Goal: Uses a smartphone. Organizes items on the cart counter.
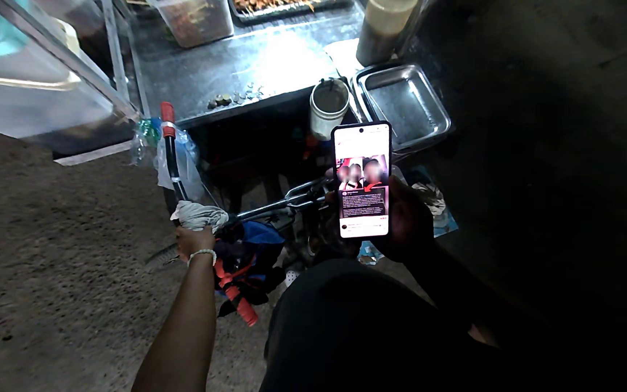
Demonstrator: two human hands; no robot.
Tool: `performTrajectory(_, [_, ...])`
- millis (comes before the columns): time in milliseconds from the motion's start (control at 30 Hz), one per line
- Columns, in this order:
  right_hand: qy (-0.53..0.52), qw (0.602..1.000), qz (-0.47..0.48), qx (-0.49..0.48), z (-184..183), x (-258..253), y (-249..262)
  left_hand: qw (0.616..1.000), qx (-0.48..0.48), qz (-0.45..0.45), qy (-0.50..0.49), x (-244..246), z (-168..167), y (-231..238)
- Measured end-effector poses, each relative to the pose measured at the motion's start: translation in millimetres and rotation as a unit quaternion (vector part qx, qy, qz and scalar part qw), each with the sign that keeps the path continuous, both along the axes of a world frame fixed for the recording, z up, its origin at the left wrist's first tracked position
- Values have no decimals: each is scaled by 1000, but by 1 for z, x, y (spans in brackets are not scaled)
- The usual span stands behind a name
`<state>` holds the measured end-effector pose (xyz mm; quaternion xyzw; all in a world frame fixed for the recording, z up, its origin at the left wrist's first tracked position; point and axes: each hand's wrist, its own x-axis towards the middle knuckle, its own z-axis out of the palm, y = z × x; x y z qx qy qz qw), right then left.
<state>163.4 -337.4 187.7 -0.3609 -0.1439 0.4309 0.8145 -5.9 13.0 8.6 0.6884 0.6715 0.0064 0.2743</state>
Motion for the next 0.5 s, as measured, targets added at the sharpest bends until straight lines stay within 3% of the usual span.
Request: performTrajectory(500, [-22,1000,-5,-11,1,-1,-1,1000,2,-2,12,1,3,-1])
